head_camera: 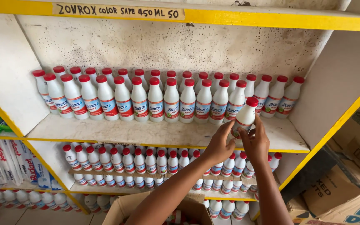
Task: Stocking shelves with bottles of liquid bleach from a box.
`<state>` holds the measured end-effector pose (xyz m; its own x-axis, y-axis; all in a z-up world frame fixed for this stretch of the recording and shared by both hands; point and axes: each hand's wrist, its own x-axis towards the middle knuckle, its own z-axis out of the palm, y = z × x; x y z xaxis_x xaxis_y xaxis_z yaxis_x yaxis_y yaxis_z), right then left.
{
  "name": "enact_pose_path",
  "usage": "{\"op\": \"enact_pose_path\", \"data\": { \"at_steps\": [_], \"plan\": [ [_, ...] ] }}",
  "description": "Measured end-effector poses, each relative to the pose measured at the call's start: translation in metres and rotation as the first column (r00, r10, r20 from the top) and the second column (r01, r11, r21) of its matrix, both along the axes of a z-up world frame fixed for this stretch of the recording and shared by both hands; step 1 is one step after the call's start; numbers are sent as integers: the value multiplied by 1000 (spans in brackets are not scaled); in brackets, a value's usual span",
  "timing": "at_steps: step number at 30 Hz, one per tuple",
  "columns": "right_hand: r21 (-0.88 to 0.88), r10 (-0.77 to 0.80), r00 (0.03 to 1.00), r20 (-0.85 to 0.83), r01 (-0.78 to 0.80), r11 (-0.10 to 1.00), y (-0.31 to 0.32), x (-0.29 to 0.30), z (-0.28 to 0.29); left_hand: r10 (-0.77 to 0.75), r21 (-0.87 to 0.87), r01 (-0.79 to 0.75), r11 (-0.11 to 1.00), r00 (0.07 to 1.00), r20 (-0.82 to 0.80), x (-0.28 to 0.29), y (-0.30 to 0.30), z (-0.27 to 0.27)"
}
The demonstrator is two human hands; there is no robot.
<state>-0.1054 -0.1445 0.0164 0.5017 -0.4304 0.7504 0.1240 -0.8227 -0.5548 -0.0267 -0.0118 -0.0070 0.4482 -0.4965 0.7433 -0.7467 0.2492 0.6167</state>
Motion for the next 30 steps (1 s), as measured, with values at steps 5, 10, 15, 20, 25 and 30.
{"op": "enact_pose_path", "data": {
  "at_steps": [5,10,15,20,25,30],
  "plan": [
    [-10,-18,1000,26,19,1000,-23,19,-12,59,65,-61,996,998,25,15,-25,-8],
    [-58,-59,994,92,64,996,-51,38,-32,60,45,-63,997,996,67,26,-42,-9],
    [17,-107,992,63,106,994,-56,40,-27,30,69,-32,997,999,31,28,-48,-8],
    [-4,-133,990,55,134,991,-63,46,-28,25,78,-25,997,1000,11,26,-55,-8],
    [33,-182,983,16,181,983,-74,59,-28,12,100,-13,995,1000,8,33,-68,-13],
    [-11,-230,973,34,230,973,-86,74,-35,-14,126,14,992,1000,-3,34,-70,-12]
  ]
}}
